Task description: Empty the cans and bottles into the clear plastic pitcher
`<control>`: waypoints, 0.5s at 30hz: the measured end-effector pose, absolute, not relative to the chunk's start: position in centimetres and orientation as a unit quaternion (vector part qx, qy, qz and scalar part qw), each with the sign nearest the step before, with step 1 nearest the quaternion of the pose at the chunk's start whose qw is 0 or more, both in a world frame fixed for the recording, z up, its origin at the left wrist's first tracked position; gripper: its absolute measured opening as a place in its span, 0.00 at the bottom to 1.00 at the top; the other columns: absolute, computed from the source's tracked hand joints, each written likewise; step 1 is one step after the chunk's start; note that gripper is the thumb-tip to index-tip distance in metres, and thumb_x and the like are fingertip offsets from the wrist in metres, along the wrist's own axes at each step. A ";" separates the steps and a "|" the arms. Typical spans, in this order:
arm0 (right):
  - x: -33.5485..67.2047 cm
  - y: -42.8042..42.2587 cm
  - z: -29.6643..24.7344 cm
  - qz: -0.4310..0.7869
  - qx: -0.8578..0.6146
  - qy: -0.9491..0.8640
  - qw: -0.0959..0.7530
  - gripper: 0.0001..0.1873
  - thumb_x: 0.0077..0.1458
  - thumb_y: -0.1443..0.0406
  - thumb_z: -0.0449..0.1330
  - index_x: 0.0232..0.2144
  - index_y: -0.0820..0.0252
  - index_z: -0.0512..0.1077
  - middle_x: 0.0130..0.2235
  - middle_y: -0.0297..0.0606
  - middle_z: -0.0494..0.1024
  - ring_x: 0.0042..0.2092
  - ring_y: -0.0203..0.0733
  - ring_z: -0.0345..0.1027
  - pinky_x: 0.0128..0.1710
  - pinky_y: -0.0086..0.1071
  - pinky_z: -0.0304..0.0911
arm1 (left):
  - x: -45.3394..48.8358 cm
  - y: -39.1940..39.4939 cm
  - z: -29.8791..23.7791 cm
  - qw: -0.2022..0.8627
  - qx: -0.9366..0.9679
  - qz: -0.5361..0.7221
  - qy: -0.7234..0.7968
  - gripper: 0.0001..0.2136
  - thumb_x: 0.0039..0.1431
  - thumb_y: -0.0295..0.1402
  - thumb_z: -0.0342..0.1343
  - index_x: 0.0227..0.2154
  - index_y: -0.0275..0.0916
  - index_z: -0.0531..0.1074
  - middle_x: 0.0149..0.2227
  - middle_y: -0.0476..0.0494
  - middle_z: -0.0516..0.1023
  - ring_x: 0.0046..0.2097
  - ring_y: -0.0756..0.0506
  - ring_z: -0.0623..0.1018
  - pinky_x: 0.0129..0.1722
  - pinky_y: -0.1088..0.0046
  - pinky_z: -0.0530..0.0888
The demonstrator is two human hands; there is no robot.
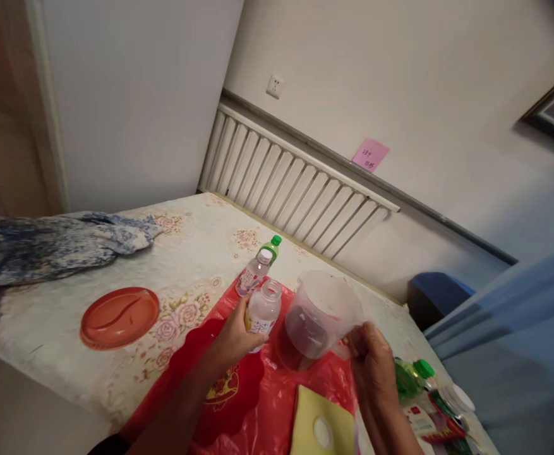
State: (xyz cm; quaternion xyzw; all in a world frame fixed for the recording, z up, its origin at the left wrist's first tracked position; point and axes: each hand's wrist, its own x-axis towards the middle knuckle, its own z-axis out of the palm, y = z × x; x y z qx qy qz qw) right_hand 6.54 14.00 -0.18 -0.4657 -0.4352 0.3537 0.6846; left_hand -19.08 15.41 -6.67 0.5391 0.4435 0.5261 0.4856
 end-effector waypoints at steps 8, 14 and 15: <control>7.8 13.3 4.8 0.336 -0.494 -0.490 0.635 0.25 0.53 0.53 0.62 0.16 0.56 0.55 0.17 0.23 0.50 0.21 0.32 0.44 0.24 0.30 0.53 | -18.3 15.7 -7.3 0.487 0.547 0.530 0.428 0.31 0.40 0.24 0.59 0.51 0.45 0.61 0.43 0.49 0.77 0.43 0.46 0.78 0.40 0.75 0.73; 8.6 12.8 7.2 0.295 -0.528 -0.556 0.570 0.26 0.54 0.52 0.59 0.14 0.55 0.54 0.17 0.24 0.50 0.21 0.32 0.44 0.22 0.29 0.52 | -18.1 14.9 -7.1 0.469 0.578 0.519 0.419 0.31 0.41 0.26 0.60 0.52 0.47 0.63 0.50 0.47 0.76 0.49 0.43 0.76 0.46 0.73 0.71; 8.7 12.8 7.6 0.284 -0.527 -0.570 0.563 0.26 0.55 0.52 0.59 0.14 0.55 0.55 0.17 0.24 0.50 0.20 0.32 0.44 0.21 0.29 0.52 | -18.0 14.8 -7.1 0.466 0.581 0.517 0.422 0.32 0.41 0.26 0.61 0.53 0.48 0.63 0.51 0.47 0.75 0.50 0.43 0.75 0.47 0.73 0.71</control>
